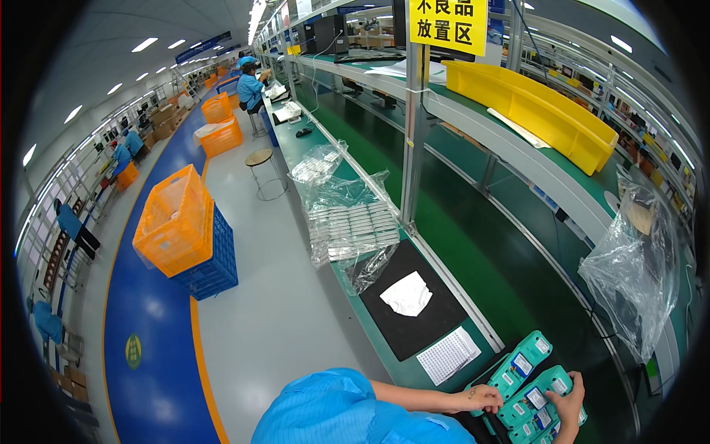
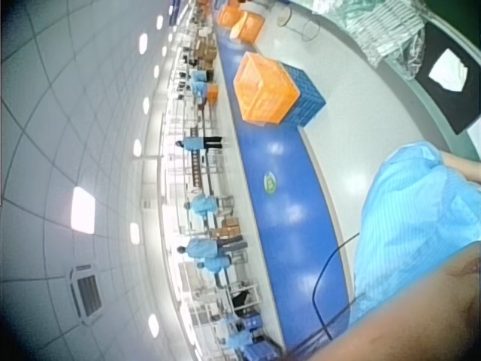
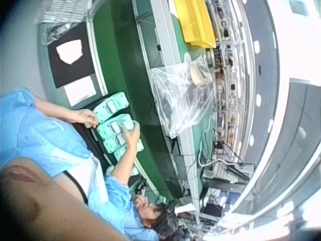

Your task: Assembling and inspecting handheld electronic devices (POS terminals) on a production line.

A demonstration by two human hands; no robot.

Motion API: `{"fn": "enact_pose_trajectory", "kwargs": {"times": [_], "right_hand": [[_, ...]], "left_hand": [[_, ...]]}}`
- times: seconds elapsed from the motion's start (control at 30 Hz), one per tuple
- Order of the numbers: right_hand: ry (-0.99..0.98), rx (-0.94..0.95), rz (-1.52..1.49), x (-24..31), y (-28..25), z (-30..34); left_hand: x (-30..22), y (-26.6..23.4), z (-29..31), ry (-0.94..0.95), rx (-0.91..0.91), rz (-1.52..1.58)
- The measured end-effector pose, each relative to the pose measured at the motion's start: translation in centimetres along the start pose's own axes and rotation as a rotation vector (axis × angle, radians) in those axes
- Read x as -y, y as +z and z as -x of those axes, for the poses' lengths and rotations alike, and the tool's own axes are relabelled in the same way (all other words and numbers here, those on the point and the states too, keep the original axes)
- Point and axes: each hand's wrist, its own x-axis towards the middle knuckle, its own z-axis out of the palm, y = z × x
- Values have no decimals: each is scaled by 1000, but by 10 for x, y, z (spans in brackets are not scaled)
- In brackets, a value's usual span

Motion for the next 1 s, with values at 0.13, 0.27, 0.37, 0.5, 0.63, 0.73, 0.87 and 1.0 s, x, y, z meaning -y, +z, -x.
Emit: {"fn": "enact_pose_trajectory", "kwargs": {"times": [0.13, 0.27, 0.37, 0.5, 0.63, 0.73, 0.87, 1.0], "right_hand": [[-234, -220, 266, 21, -3, 18], [-105, -229, 80, 42, -17, 21], [64, -147, -300, 59, -20, 28], [-31, -93, -358, 68, -15, 39], [-59, -73, -351, 76, -12, 46], [-19, -53, -453, 66, -13, 53], [-125, -120, -479, 80, 4, 34], [-101, -23, -745, 92, 11, 35]], "left_hand": [[-7, 1, 1, 154, -134, -182], [-13, 4, -2, 202, -139, -325], [-16, 12, 0, 58, 114, 39], [-33, 23, 7, 67, 247, 133], [-46, 33, 17, 182, 218, 48], [-47, 36, 16, 164, 126, -13], [-75, 17, 31, 18, 13, 173], [-103, 13, 43, 93, -51, 257]]}}
